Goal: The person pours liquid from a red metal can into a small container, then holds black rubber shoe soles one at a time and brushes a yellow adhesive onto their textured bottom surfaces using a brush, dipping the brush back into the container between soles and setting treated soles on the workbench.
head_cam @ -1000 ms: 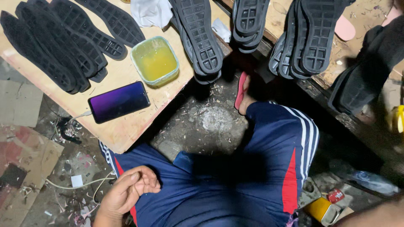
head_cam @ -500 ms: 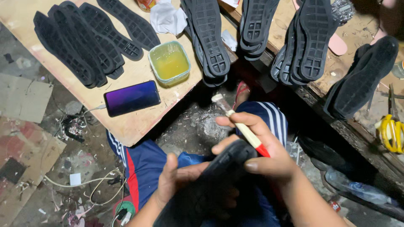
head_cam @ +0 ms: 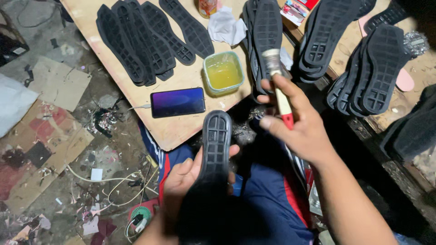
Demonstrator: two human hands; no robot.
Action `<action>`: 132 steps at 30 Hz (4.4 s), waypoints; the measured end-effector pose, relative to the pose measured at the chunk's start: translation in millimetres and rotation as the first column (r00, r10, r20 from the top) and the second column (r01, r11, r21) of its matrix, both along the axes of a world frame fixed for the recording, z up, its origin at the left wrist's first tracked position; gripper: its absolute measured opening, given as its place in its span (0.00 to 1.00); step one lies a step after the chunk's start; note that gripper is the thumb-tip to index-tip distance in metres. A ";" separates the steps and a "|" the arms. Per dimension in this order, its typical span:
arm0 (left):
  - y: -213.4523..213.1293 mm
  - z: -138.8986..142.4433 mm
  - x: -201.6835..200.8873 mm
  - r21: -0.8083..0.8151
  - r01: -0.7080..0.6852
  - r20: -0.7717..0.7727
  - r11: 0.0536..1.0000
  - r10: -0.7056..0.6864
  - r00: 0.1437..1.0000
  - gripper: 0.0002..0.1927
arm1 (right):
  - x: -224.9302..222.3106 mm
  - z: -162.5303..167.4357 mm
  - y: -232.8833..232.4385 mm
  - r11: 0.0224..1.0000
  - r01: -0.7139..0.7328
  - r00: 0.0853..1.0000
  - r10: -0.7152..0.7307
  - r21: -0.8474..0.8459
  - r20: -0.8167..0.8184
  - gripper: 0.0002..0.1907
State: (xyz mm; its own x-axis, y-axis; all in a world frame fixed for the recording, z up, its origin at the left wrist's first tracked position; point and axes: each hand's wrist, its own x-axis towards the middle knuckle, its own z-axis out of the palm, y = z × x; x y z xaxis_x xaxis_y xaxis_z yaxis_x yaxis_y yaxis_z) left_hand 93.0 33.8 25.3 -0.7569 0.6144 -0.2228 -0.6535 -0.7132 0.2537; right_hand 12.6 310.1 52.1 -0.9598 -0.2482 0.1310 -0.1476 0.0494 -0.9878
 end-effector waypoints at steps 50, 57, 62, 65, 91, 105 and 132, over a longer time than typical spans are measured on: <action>-42.5 -9.4 -26.1 0.112 -0.216 -0.099 0.970 0.227 0.969 0.58 | -102.4 -16.7 -57.2 0.805 0.298 0.871 -0.009 0.514 -0.492 0.08; -45.1 -12.1 -30.4 0.077 -0.096 -0.236 0.992 0.112 0.965 0.61 | -72.7 -9.9 -39.8 0.900 0.285 0.948 -0.214 0.329 -0.236 0.10; -35.9 -3.4 -30.6 -0.003 -0.063 -0.297 0.998 0.059 0.953 0.64 | -32.9 2.3 -36.4 0.850 0.148 0.965 -0.012 -0.505 0.263 0.12; -29.8 2.9 -32.0 -0.091 -0.069 -0.341 0.993 0.034 0.939 0.65 | -4.3 8.7 -43.2 0.908 0.169 0.982 -0.121 -0.383 0.148 0.12; -25.7 2.6 -31.0 -0.302 0.038 -0.374 0.952 -0.155 0.914 0.69 | 28.2 23.4 -73.0 0.944 0.157 0.895 -0.012 0.290 -0.446 0.08; -30.7 23.8 -27.3 -0.191 0.140 -0.262 0.972 -0.188 0.947 0.68 | 15.8 9.8 -49.5 0.936 0.281 0.950 -0.240 0.212 -0.199 0.06; -43.4 -6.4 -18.1 -0.053 -0.131 -0.267 0.990 0.112 0.957 0.57 | -139.3 -43.8 -70.7 0.692 0.233 0.958 -0.041 0.683 -0.285 0.13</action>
